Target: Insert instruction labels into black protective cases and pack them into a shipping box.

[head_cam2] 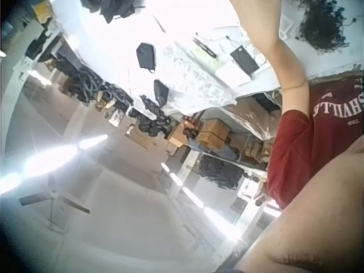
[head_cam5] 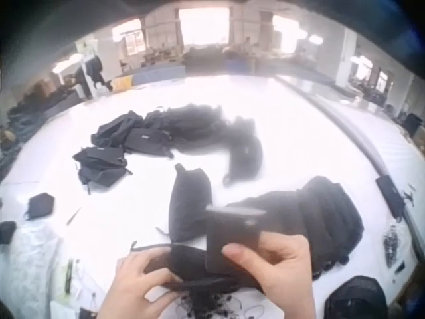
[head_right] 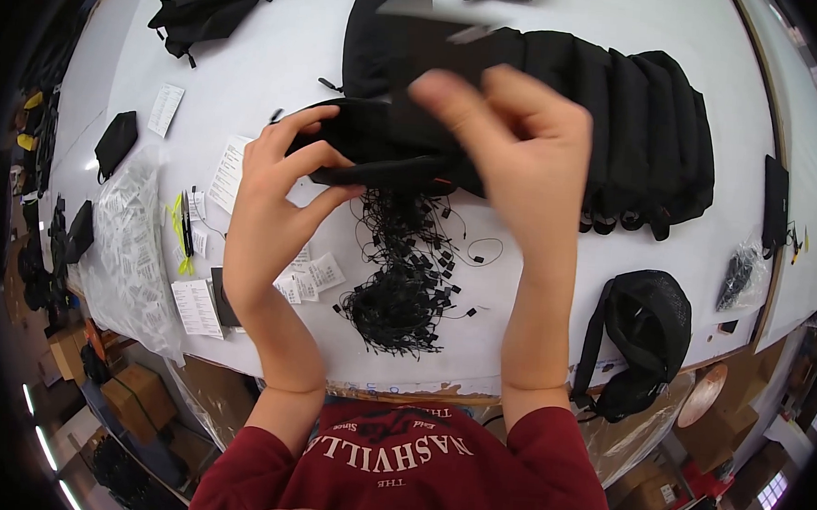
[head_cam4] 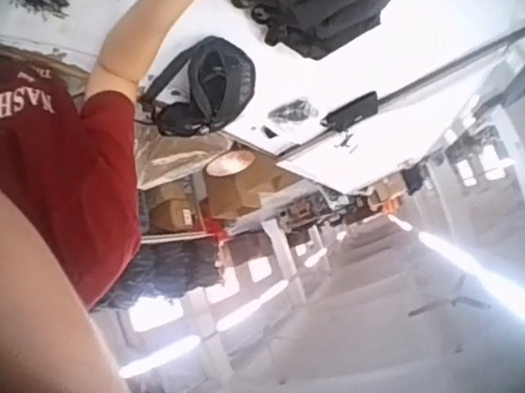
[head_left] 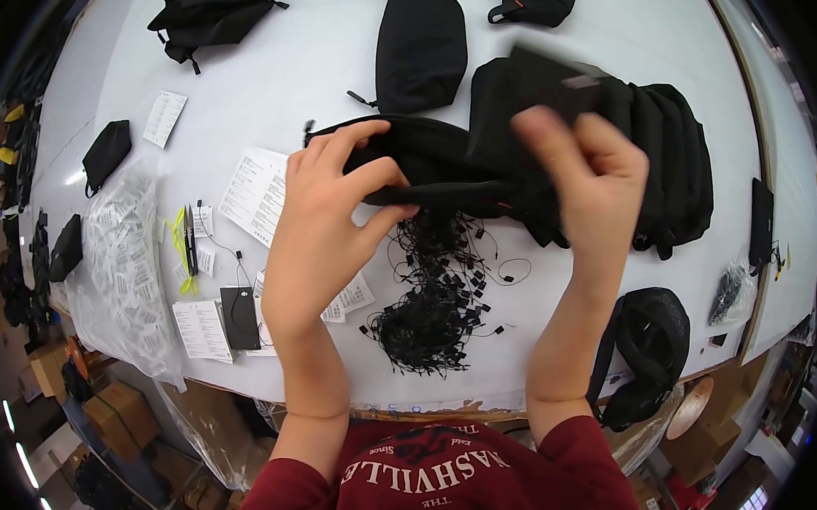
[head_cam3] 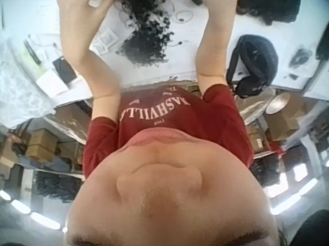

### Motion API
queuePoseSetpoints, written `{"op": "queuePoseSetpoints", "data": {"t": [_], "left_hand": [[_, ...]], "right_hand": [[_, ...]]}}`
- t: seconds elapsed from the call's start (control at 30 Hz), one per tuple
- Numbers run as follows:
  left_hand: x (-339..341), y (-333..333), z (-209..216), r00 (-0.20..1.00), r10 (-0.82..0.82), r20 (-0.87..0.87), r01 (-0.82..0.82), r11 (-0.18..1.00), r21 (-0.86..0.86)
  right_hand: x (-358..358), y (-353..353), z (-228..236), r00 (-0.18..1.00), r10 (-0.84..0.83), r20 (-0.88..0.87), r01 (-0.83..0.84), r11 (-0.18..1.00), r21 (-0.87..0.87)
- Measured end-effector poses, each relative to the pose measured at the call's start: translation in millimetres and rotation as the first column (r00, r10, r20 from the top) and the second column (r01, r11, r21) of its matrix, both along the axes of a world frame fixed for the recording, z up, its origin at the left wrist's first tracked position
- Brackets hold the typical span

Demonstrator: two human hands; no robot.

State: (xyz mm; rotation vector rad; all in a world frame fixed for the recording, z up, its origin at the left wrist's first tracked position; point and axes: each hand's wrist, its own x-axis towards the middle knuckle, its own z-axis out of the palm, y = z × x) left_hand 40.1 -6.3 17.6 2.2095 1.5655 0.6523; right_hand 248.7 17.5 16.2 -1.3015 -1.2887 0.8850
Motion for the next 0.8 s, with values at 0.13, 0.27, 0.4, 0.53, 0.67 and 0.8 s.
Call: {"op": "queuePoseSetpoints", "data": {"t": [0.13, 0.27, 0.4, 0.53, 0.67, 0.8], "left_hand": [[1.8, 6.4, -5.8, 0.996, -0.059, 0.061, 0.056, 0.997, 0.048], [4.0, 4.4, 3.8, 0.978, -0.170, 0.125, 0.153, 0.979, 0.136], [5.7, 0.2, 2.1, 0.976, -0.206, 0.070, 0.191, 0.965, 0.179], [-8.4, -2.6, 12.2, 0.980, -0.174, 0.096, 0.150, 0.964, 0.218], [-10.2, -7.1, 11.3, 0.987, -0.152, 0.058, 0.120, 0.920, 0.372], [-14.2, -20.9, 14.0, 0.997, -0.077, 0.009, 0.067, 0.922, 0.381]], "right_hand": [[-19.0, -5.8, -0.8, 0.870, 0.179, 0.459, -0.157, 0.984, -0.087], [-15.0, -9.6, 9.3, 0.754, 0.322, 0.573, -0.239, 0.946, -0.217], [-18.4, -12.7, -13.1, 0.679, 0.432, 0.593, -0.384, 0.898, -0.215], [-20.1, -10.1, -5.3, 0.845, 0.504, 0.179, -0.470, 0.860, -0.198], [-11.0, -5.3, -3.2, 0.806, 0.494, 0.326, -0.427, 0.867, -0.257], [-15.5, -0.5, -16.1, 0.718, 0.690, 0.089, -0.652, 0.712, -0.262]]}}
